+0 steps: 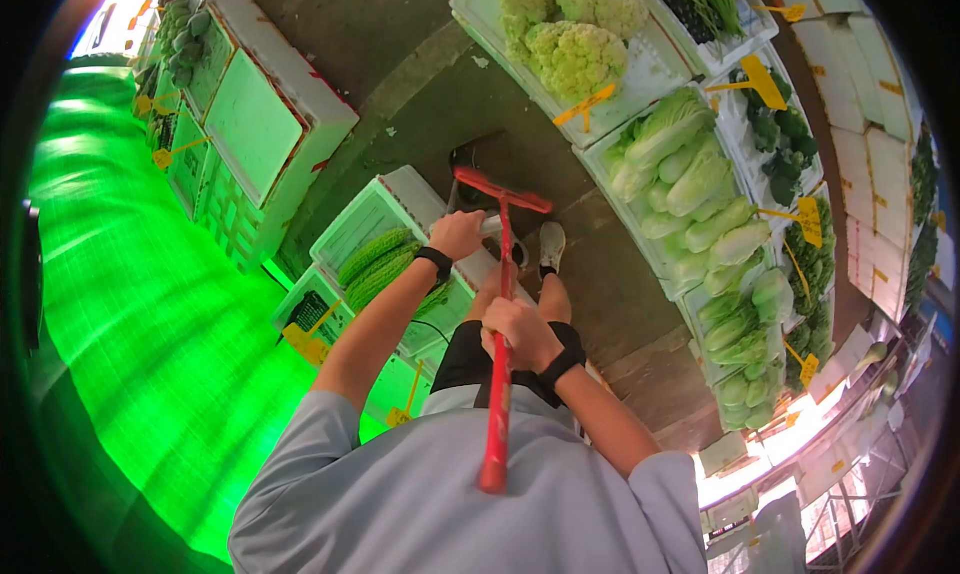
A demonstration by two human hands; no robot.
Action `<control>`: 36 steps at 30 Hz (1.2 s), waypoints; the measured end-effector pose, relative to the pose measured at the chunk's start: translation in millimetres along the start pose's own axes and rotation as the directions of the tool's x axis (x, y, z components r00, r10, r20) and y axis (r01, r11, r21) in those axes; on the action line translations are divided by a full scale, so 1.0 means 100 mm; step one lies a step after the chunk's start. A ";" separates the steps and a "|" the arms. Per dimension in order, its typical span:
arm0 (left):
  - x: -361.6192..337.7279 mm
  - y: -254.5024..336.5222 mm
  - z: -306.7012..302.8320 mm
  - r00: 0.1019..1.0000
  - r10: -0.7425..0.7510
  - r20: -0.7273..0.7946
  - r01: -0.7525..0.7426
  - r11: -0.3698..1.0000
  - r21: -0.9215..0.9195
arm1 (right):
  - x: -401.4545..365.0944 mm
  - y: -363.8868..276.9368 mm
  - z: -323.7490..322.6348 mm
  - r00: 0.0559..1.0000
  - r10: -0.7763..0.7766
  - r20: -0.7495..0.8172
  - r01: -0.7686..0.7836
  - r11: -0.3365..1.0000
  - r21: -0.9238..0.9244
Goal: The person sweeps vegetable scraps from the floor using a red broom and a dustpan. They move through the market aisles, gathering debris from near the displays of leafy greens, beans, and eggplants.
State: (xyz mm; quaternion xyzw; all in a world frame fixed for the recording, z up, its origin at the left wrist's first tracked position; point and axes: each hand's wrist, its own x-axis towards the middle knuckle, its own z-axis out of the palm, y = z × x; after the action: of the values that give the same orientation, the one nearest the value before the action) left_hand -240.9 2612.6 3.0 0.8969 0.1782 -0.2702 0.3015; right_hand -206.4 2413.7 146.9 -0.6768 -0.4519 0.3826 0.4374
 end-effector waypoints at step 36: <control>-1.76 -0.94 -1.61 0.790 -0.407 -0.458 0.132 0.843 -0.521 | 0.15 -0.31 -1.09 0.889 0.379 -0.256 -0.384 0.923 0.032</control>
State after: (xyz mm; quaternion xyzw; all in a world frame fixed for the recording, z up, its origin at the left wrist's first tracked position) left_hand -364.6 2758.5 173.8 0.8011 0.4464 0.0096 0.3986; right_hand -110.8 2407.8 209.2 -0.8004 -0.2534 0.3654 0.4021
